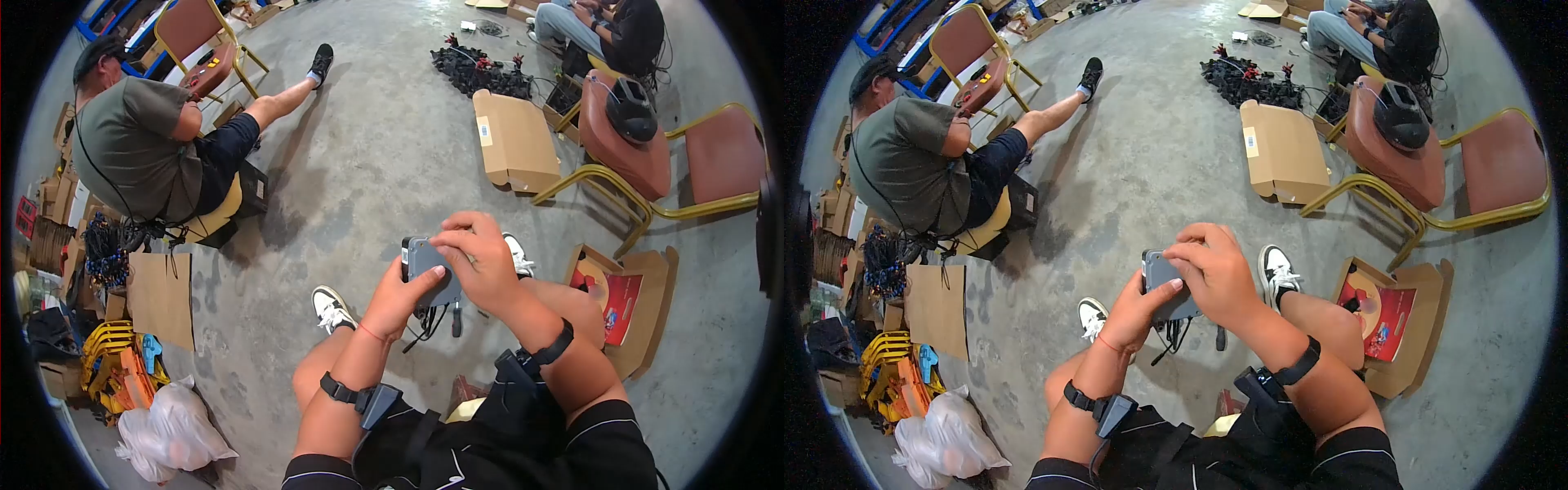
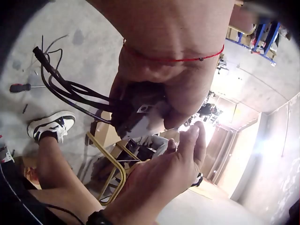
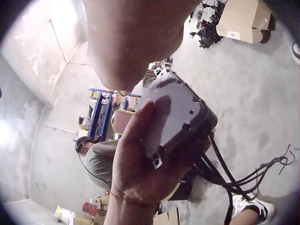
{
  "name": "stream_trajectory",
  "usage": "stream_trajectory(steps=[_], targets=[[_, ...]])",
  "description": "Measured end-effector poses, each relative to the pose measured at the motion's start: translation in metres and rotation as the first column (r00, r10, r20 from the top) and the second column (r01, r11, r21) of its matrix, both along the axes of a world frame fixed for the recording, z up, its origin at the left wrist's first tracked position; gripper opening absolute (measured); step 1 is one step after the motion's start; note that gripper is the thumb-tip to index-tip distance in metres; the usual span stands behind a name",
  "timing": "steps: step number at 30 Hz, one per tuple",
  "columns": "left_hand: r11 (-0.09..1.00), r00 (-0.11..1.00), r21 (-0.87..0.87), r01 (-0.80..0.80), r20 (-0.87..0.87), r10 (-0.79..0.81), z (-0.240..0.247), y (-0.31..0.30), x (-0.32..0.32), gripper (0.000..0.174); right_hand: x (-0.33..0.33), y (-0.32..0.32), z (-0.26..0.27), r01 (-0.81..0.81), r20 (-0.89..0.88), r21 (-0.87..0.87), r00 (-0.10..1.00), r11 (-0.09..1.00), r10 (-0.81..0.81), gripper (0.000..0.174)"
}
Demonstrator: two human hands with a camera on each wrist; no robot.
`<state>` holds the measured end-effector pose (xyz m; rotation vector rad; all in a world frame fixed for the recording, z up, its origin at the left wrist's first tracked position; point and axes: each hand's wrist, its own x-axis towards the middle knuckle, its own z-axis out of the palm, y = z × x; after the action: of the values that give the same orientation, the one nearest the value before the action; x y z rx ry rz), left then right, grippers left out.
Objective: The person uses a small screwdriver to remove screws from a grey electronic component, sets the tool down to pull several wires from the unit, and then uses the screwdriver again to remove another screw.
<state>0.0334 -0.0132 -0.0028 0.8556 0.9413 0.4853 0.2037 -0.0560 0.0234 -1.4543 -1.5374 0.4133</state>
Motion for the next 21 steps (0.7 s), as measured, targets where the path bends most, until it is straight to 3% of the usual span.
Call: stream_trajectory(steps=[4, 21], targets=[[0.999, 0.998, -0.012, 0.033, 0.051, -0.032, -0.0025, 0.0005, 0.0009, 0.048, -0.0024, 0.0027, -0.0011, 0.039, 0.07, -0.004, 0.997, 0.999, -0.038, 0.013], [0.997, 0.999, 0.055, 0.047, -0.002, -0.046, 0.0063, -0.0029, 0.0056, 0.047, -0.0013, 0.0041, -0.0084, 0.013, 0.079, 0.003, 0.997, 1.0, -0.013, 0.018]])
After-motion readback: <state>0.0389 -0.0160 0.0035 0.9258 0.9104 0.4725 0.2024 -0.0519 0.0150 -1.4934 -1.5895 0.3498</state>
